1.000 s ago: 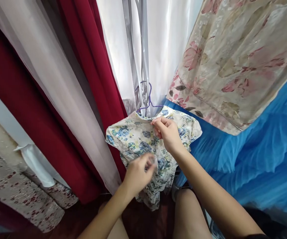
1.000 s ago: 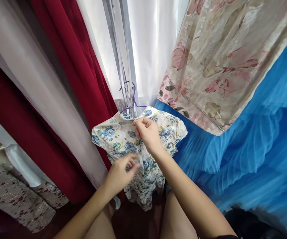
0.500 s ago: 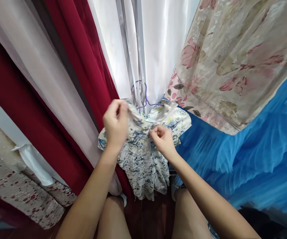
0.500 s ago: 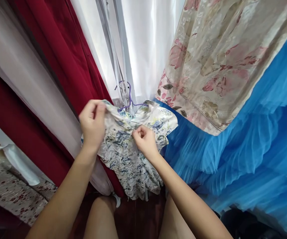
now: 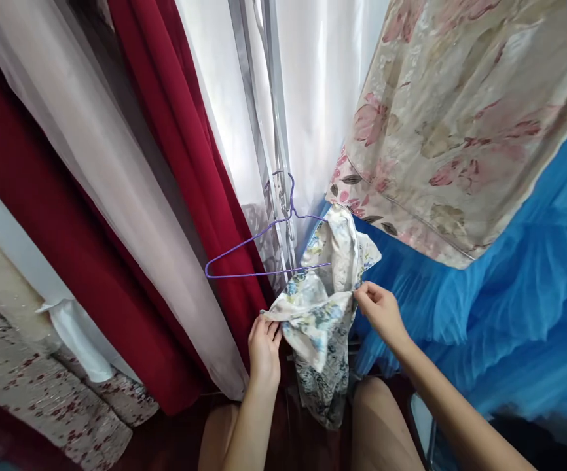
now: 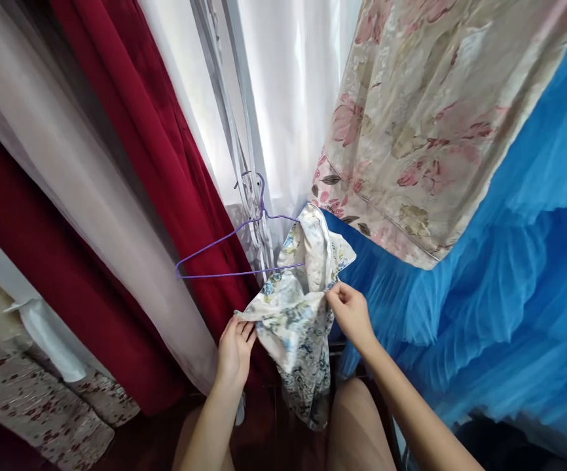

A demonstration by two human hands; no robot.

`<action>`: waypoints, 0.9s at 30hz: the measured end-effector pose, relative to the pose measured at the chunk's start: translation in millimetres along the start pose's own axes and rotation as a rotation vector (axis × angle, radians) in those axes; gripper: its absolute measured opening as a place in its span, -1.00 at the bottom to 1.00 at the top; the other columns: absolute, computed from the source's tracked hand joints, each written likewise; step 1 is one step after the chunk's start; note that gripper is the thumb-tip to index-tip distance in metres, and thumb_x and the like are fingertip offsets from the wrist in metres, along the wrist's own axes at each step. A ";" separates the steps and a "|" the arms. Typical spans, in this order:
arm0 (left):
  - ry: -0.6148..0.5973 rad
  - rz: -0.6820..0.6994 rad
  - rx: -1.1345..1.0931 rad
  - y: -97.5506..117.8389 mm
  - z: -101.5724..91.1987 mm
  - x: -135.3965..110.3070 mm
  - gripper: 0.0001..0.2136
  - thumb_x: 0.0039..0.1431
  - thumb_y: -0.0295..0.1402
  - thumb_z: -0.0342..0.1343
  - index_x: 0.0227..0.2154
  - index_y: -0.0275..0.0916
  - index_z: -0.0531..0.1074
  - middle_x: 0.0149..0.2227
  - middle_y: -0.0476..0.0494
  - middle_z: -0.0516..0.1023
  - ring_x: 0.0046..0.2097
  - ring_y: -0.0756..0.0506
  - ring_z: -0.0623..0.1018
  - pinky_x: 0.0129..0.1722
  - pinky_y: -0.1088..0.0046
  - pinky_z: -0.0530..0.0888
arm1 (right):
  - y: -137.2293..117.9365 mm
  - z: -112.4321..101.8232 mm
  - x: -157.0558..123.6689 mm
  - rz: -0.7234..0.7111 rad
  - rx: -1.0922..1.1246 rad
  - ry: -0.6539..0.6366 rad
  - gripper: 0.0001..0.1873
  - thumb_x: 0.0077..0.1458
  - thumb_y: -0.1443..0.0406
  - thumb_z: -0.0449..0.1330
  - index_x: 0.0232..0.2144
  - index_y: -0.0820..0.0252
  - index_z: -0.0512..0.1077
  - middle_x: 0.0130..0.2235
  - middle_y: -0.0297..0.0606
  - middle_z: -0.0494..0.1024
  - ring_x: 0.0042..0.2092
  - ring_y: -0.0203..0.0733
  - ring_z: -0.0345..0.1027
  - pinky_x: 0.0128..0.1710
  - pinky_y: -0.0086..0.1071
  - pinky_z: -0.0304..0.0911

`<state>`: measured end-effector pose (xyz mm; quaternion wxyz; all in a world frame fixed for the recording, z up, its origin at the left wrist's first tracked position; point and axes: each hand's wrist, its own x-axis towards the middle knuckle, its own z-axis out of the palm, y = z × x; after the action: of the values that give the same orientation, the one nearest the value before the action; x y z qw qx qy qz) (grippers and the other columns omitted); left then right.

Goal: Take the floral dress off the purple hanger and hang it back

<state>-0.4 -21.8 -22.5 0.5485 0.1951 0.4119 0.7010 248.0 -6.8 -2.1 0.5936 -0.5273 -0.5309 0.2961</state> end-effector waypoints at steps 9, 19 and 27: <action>-0.874 0.241 0.485 32.6 76.2 -71.9 -0.72 0.38 -0.15 0.09 -0.22 -0.24 0.58 -0.18 -0.20 0.54 -0.11 -0.16 0.53 -0.05 0.38 0.45 | -24.5 -38.1 -23.5 -0.166 -0.423 -0.361 -0.63 -0.03 0.29 0.33 -0.10 0.18 0.52 -0.20 -0.18 0.61 -0.19 -0.04 0.47 -0.16 -0.22 0.35; -0.894 0.420 0.752 28.4 60.3 -83.3 -0.72 0.45 -0.21 -0.01 -0.31 -0.23 0.49 -0.25 -0.12 0.44 -0.18 -0.10 0.47 -0.13 0.42 0.37 | -1.8 -6.6 45.3 0.474 0.067 -0.073 -0.49 0.06 0.25 0.27 0.07 0.27 0.42 0.07 0.05 0.57 -0.09 -0.03 0.57 -0.05 -0.21 0.45; -0.824 0.418 0.877 15.3 49.1 -74.7 -0.78 0.38 -0.23 0.09 -0.24 -0.19 0.61 -0.18 -0.15 0.44 -0.10 -0.13 0.50 -0.05 0.36 0.41 | -11.8 25.5 -33.9 0.942 0.682 -0.969 -0.11 0.21 -0.35 -0.04 -0.18 0.40 0.52 -0.37 -0.08 0.63 -0.31 -0.13 0.58 -0.19 -0.32 0.43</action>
<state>49.9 -74.3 31.6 0.3828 0.7315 0.3692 0.4266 212.6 -32.9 -4.8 0.2350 -0.2965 -0.3301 0.8648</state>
